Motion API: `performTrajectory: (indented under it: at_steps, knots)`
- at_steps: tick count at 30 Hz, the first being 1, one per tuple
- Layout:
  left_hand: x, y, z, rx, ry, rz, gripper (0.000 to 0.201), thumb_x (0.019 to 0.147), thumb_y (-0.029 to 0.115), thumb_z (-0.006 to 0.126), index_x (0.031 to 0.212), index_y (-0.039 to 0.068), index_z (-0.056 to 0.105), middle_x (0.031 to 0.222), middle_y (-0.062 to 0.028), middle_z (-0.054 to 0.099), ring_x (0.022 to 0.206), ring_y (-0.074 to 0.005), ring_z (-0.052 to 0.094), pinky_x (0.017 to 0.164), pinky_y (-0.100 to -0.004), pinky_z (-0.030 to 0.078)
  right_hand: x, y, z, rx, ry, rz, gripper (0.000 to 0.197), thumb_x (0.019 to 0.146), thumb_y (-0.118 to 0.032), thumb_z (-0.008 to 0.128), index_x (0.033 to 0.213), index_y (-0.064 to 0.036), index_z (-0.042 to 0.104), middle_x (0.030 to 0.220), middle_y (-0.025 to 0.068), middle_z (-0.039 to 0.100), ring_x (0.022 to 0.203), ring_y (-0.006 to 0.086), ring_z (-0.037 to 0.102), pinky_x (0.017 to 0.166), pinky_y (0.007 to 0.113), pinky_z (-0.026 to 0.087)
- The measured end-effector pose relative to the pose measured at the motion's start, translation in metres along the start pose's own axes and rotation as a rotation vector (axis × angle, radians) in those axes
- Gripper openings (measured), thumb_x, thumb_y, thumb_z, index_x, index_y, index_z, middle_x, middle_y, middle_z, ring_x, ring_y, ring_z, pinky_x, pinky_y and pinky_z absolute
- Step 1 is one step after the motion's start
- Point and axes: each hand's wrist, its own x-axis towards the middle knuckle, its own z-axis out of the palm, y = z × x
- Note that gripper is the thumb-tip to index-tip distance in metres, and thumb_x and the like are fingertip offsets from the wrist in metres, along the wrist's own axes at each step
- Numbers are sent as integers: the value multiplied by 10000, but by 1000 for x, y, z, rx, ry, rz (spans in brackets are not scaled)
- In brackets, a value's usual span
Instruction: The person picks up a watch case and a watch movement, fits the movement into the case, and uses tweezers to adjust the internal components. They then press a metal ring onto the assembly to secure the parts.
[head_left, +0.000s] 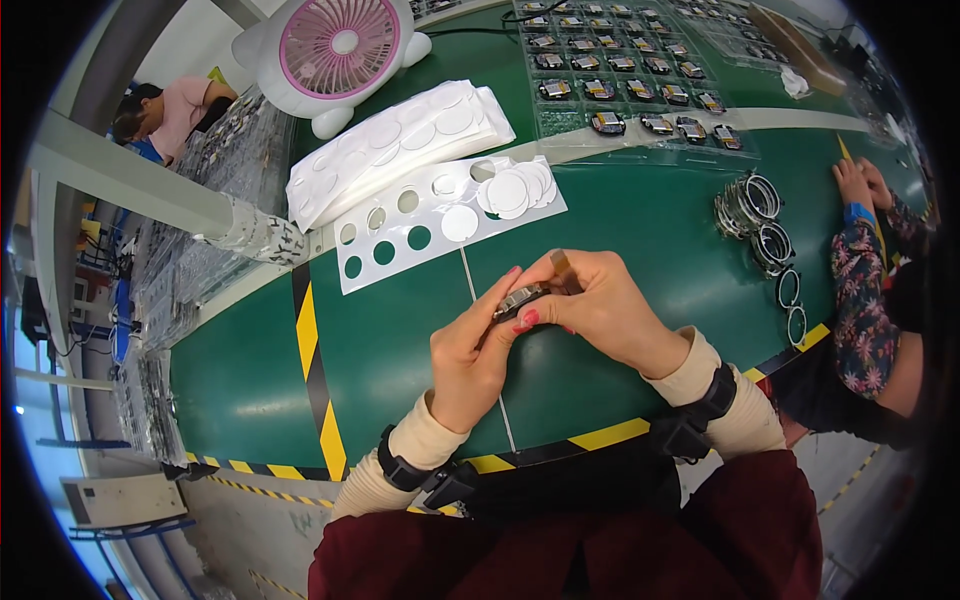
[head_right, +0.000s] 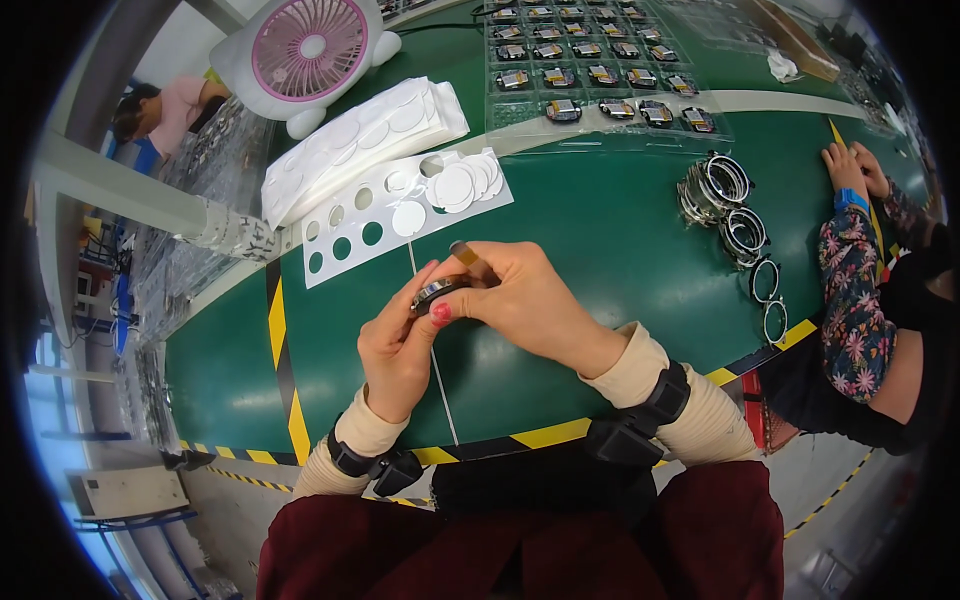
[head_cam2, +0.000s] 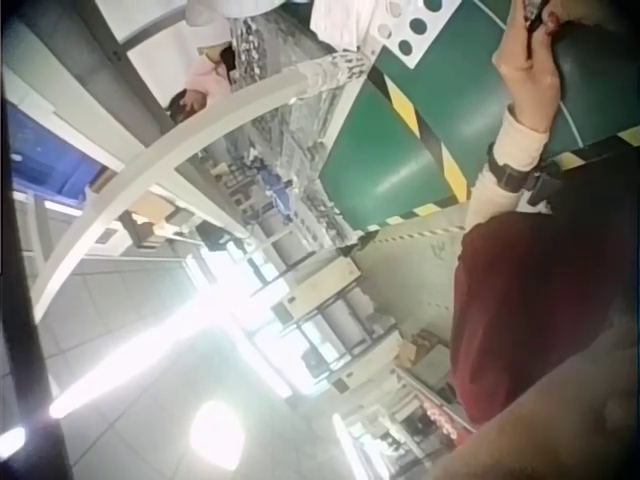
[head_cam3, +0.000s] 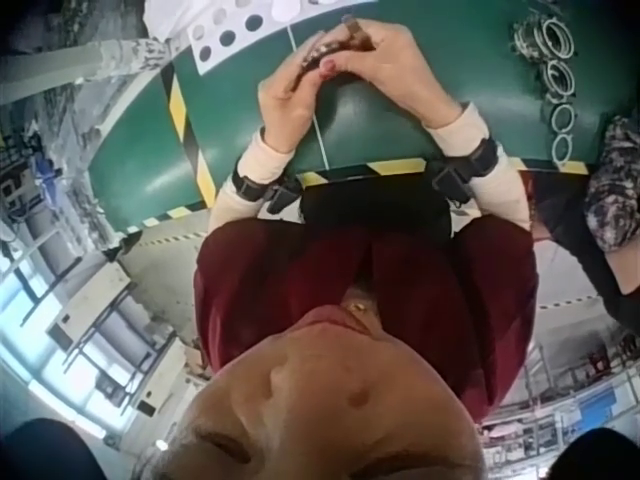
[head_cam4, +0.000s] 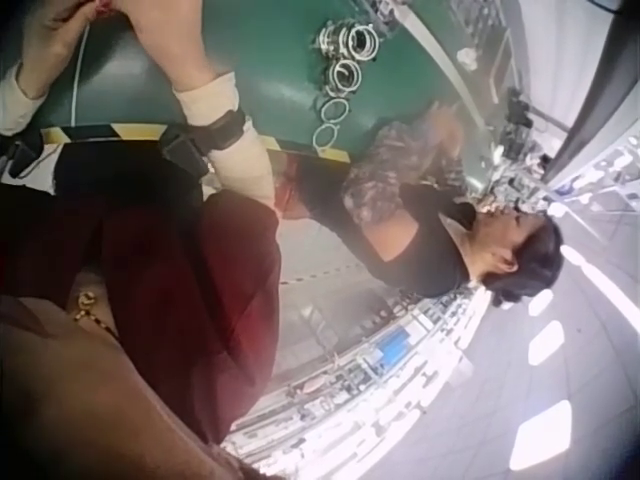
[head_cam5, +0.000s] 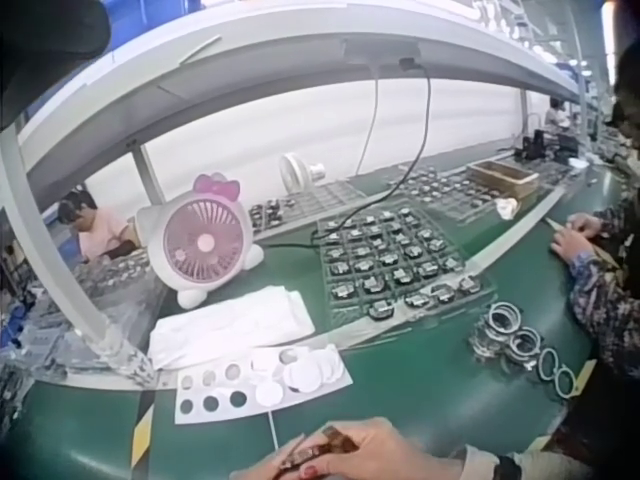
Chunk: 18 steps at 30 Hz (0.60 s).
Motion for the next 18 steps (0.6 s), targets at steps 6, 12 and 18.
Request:
performTrajectory:
  at_steps: [6,12,18]
  knots:
    - [3,-8,3,-155,58,-62,362,826,-35,545,1185,1,530,980,-107,640,813,-97,583,721,-216,465,1,-2,3,-66,36,-33,140,783,-6,627,921,17,621,774,31,622,572,32,477,477,174,363]
    - [0,-5,3,-72,81,20,371,812,-33,562,1181,3,535,913,-112,646,770,-90,580,691,-209,461,-2,-7,-3,-25,-41,24,158,795,9,603,949,38,625,750,48,620,518,41,455,458,180,361]
    - [-5,0,3,125,75,120,399,813,-34,567,1206,5,513,895,-109,644,756,-75,574,682,-207,461,-6,-6,1,-13,-40,8,158,812,7,579,959,49,617,745,57,617,495,42,444,449,184,362]
